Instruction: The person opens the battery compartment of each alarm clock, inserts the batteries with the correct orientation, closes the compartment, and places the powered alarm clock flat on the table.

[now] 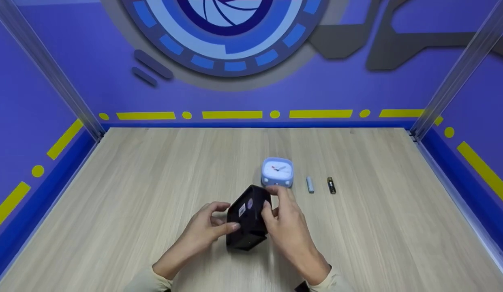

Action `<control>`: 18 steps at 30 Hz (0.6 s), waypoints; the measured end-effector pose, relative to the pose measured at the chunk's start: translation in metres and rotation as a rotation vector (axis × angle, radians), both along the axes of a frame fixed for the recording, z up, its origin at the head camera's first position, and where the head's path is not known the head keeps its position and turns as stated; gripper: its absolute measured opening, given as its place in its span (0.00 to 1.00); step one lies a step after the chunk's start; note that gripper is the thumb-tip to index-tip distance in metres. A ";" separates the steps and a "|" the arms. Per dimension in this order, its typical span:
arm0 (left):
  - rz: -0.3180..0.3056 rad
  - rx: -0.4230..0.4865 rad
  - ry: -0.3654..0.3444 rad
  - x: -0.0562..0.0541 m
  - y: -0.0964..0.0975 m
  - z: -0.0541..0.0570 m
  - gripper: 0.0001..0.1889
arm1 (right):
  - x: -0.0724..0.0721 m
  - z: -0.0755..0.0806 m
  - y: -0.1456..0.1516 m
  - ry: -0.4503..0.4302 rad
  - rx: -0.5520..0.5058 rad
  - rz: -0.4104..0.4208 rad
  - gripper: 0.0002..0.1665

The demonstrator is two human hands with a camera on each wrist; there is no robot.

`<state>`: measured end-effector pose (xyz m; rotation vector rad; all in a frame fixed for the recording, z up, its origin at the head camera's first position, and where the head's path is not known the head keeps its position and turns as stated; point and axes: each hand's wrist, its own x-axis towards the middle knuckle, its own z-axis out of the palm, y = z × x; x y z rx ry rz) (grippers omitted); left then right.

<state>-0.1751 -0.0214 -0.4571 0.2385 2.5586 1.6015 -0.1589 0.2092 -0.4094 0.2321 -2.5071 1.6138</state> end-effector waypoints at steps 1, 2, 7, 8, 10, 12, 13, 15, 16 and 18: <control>0.007 -0.016 0.006 0.000 0.000 0.000 0.33 | 0.000 0.000 0.000 0.011 0.015 -0.006 0.19; 0.013 -0.033 0.012 0.000 0.001 0.000 0.34 | 0.000 0.001 0.000 0.014 0.026 -0.012 0.18; 0.029 -0.102 0.019 0.001 0.001 -0.001 0.37 | 0.001 0.004 0.000 -0.032 0.080 -0.024 0.17; 0.032 -0.117 0.015 0.001 0.002 -0.002 0.38 | 0.002 0.004 0.001 -0.044 0.097 -0.028 0.18; 0.035 -0.138 0.004 0.001 0.002 -0.002 0.39 | 0.002 0.005 0.001 -0.064 0.139 -0.038 0.21; 0.037 -0.154 -0.011 0.001 0.002 -0.002 0.40 | 0.001 0.005 0.001 -0.075 0.171 -0.046 0.23; 0.038 -0.160 -0.017 0.001 0.002 -0.002 0.40 | 0.001 0.005 0.001 -0.078 0.186 -0.049 0.24; 0.034 -0.163 -0.030 0.001 0.002 -0.002 0.40 | 0.001 0.005 0.002 -0.079 0.203 -0.055 0.24; 0.032 -0.163 -0.037 0.001 0.002 -0.002 0.39 | 0.001 0.004 0.002 -0.077 0.212 -0.057 0.23; 0.030 -0.171 -0.047 0.000 0.001 -0.002 0.37 | 0.001 0.004 0.002 -0.067 0.230 -0.061 0.23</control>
